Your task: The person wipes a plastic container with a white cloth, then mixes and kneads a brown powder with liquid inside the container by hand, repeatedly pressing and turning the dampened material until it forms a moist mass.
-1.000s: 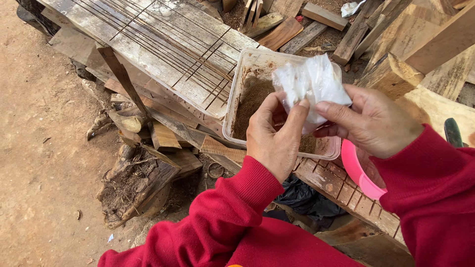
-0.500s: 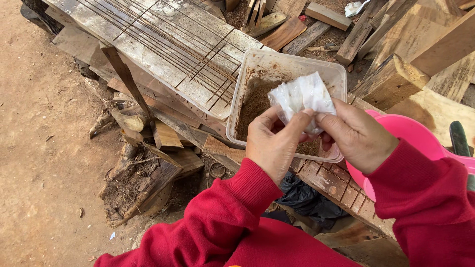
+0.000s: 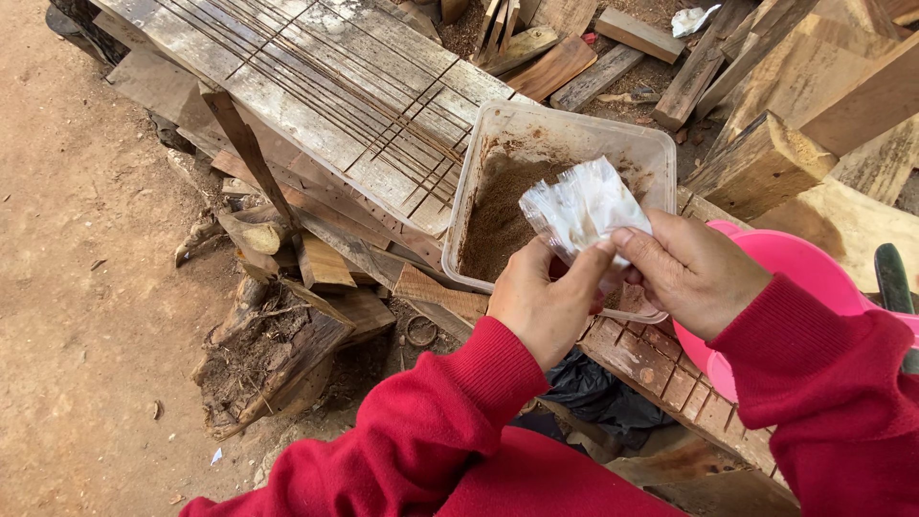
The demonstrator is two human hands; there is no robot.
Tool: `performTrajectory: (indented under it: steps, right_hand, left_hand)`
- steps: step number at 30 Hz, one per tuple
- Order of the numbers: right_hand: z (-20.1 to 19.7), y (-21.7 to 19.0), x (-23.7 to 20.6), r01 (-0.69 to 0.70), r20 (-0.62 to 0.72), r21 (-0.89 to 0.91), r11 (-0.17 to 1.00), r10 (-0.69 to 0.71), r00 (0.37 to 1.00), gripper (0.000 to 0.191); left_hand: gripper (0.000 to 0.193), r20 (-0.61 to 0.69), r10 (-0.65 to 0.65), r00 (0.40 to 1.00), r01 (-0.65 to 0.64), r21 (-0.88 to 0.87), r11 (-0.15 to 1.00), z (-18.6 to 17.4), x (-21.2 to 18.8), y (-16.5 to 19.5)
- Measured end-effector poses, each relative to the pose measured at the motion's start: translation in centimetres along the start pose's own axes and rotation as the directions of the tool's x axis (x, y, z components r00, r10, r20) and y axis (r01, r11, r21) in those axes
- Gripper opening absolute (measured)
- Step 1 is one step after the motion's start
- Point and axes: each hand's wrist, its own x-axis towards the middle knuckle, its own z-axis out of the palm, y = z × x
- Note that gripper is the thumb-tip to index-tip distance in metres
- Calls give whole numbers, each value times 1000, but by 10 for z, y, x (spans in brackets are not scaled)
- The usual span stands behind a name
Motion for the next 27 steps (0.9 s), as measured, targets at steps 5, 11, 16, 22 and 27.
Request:
performTrajectory:
  steps: [5,11,16,22,27]
  right_hand:
    - [-9,-11,-2,-22,-63,-545,838,-15,998,45]
    - [-6,-21,4,44,-63,-663,748,-115,991,46]
    - [-6,-17,8,-35,-73,-602,798,-12,997,43]
    - [-15,-14,5,360,195,-571,738,-303,933,35]
    - [-9,-22,6,72,183,-510,857,27,983,35]
  left_hand:
    - [37,99,18,995,-11,-76,997,4,-1,-9]
    - [30,336,-131,933,288,-476,831,19,16,-31]
    - [30,336,-62,940,265,-601,754,32,28,-43]
    - [32,283,-143,948,289,-586,757,39,39,-45]
    - [37,346,-56,937,232,-492,839,31,44,-42]
